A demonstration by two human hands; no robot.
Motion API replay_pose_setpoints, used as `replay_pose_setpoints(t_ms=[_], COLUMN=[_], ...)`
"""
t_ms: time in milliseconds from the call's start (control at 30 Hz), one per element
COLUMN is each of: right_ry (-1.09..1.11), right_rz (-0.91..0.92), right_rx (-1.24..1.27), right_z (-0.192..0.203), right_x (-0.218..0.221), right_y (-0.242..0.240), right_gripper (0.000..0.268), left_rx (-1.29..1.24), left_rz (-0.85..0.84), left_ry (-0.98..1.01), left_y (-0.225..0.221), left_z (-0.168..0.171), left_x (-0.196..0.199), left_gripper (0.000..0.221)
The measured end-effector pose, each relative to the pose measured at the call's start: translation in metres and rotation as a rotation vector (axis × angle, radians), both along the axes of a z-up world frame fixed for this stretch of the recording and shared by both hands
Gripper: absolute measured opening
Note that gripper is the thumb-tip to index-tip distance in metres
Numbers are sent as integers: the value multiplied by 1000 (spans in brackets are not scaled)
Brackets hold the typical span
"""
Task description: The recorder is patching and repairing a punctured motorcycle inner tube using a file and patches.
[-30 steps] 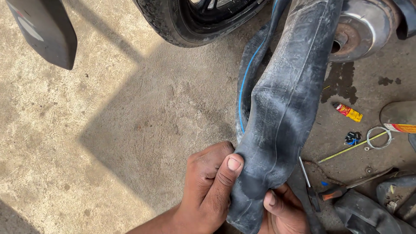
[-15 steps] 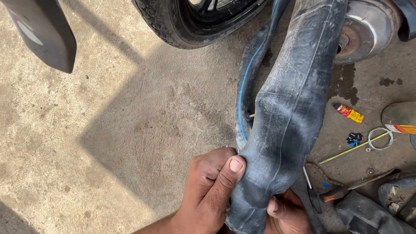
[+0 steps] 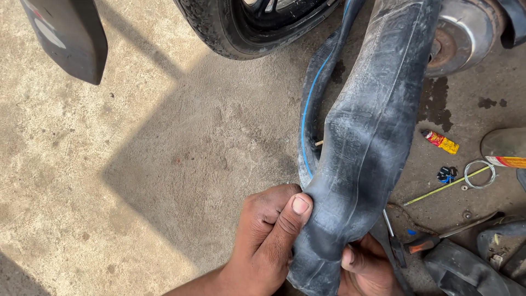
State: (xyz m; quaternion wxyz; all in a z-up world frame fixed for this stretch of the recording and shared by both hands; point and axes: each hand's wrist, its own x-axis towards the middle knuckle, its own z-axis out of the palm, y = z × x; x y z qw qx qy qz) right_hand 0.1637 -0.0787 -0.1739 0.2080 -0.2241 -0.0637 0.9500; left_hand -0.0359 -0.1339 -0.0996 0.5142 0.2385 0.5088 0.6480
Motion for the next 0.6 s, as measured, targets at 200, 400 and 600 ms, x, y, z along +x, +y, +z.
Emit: replay_pose_setpoints(t_ms=[200,400,600], right_ry=[-3,110,118], right_rz=[68,7,40], right_rx=[-20,-18,26], right_z=[-8,-11,-23], right_x=[1,4,14], right_y=[-1,-6,-5], right_gripper=[63,57,55], left_rx=[53,80,-49], left_rz=[80,56,23], left_ry=[288,256,41], left_y=[-1,-2,-3], left_z=[2,1,-3], left_x=[-3,-3,-1], left_gripper=[45,44,43])
